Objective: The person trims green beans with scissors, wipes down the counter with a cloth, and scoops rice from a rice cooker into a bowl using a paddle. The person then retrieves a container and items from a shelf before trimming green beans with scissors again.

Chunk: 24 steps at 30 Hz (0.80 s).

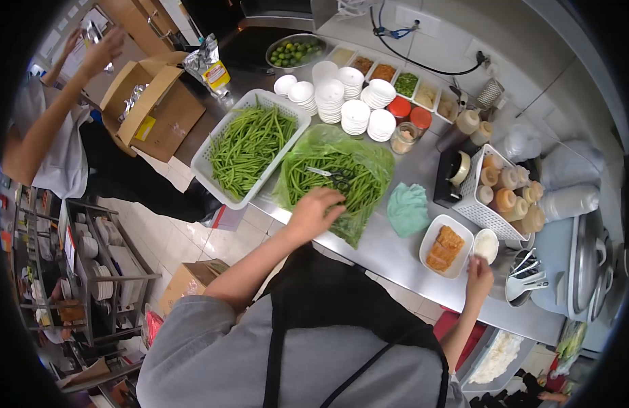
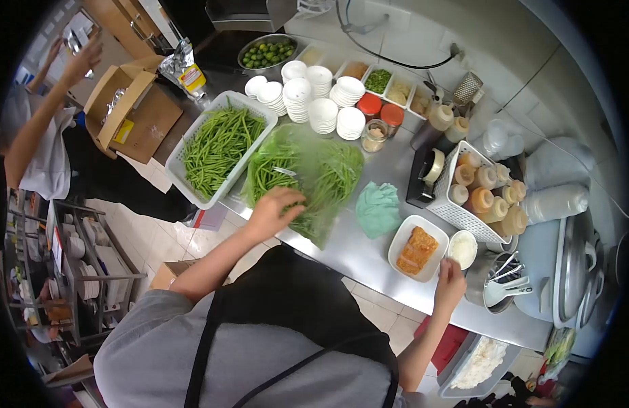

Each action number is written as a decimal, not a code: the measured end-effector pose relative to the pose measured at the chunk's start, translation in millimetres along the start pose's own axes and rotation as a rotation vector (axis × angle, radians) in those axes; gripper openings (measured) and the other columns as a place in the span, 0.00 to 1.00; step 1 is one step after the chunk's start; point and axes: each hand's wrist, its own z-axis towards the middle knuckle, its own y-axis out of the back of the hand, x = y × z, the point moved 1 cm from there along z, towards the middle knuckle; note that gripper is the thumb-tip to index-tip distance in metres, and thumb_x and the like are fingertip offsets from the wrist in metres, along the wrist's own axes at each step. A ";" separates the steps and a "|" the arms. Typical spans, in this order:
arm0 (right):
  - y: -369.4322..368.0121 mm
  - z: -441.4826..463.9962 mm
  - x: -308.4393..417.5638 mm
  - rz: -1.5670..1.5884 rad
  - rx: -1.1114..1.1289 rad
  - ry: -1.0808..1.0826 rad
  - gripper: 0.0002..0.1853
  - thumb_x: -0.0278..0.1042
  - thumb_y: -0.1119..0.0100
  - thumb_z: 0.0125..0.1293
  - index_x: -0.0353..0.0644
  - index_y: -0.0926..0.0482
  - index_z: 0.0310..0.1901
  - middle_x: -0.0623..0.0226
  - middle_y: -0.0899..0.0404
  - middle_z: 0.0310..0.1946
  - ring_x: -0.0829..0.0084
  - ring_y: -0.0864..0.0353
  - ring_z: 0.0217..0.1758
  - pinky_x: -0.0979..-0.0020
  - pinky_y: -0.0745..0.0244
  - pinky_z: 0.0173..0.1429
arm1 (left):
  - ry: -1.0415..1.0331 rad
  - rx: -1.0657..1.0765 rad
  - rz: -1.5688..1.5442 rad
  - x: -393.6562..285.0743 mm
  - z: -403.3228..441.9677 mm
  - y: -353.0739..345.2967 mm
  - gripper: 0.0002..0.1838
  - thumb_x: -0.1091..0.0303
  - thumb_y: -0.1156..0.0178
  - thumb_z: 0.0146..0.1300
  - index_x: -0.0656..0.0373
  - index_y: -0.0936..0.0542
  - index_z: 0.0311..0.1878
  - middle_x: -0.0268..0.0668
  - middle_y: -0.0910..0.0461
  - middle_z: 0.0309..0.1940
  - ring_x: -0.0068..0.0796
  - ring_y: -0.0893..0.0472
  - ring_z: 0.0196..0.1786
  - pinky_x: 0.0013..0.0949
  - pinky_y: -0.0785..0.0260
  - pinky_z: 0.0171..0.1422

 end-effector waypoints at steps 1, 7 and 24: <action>-5.0 0.3 36.1 0.082 0.003 0.156 0.12 0.33 0.42 0.59 0.35 0.22 0.42 0.56 0.21 0.25 0.73 0.21 0.25 0.72 0.27 0.30 | 0.016 -0.064 0.008 7.6 3.0 11.8 0.10 0.69 0.39 0.53 0.63 0.20 0.37 0.43 0.21 0.37 0.45 0.24 0.43 0.38 0.32 0.49; -127.9 -22.4 219.5 0.169 0.271 0.679 0.10 0.26 0.40 0.53 0.40 0.21 0.39 0.61 0.21 0.35 0.62 0.22 0.37 0.67 0.25 0.42 | 0.038 -0.176 0.134 74.0 26.8 68.8 0.08 0.71 0.39 0.51 0.63 0.20 0.35 0.41 0.21 0.36 0.43 0.25 0.40 0.39 0.32 0.45; -213.3 -15.2 268.8 -0.378 0.388 0.828 0.19 0.25 0.37 0.45 0.42 0.23 0.43 0.60 0.25 0.36 0.59 0.25 0.44 0.63 0.28 0.47 | 0.025 0.030 0.688 156.5 -30.1 123.2 0.30 0.51 0.47 0.59 0.41 0.39 0.66 0.37 0.53 0.70 0.50 0.58 0.72 0.55 0.66 0.71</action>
